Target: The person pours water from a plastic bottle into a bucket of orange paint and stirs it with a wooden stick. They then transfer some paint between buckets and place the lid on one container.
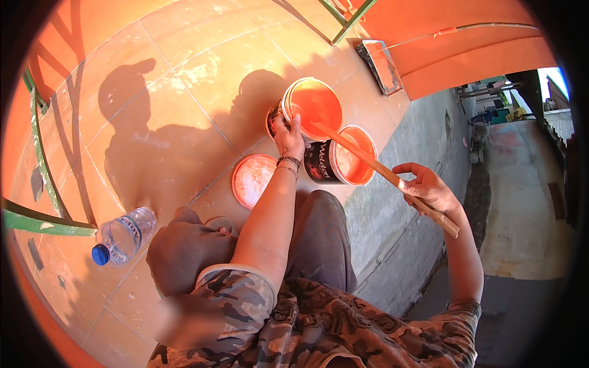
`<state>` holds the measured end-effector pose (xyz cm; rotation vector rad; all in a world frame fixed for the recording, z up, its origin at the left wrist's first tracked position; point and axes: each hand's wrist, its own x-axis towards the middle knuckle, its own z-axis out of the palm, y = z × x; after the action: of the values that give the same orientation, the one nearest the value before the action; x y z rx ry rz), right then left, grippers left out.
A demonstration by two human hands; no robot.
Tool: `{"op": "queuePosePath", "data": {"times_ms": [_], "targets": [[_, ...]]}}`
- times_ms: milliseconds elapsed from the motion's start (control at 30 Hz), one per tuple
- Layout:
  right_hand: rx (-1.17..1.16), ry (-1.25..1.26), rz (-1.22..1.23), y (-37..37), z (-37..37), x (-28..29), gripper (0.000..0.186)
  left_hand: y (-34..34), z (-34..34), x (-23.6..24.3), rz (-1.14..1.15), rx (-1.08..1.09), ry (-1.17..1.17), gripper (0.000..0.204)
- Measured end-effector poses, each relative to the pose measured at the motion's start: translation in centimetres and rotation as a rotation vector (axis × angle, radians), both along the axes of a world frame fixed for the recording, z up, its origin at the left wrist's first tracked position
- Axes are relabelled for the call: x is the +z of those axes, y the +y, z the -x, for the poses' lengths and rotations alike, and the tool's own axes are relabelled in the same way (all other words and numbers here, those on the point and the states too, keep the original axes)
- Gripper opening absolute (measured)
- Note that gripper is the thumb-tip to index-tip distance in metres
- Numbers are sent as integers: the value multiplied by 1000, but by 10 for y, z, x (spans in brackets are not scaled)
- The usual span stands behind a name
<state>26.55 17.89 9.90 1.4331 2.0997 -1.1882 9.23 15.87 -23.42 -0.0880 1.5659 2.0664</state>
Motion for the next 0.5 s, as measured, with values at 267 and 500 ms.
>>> {"op": "queuePosePath", "data": {"times_ms": [267, 500], "targets": [[-152, 194, 137, 34, 26, -90, 46, 23, -2, -38, -8, 43, 136, 47], [-318, 152, 166, 8, 6, -47, 44, 1, 2, -3, 24, 101, 114, 41]]}}
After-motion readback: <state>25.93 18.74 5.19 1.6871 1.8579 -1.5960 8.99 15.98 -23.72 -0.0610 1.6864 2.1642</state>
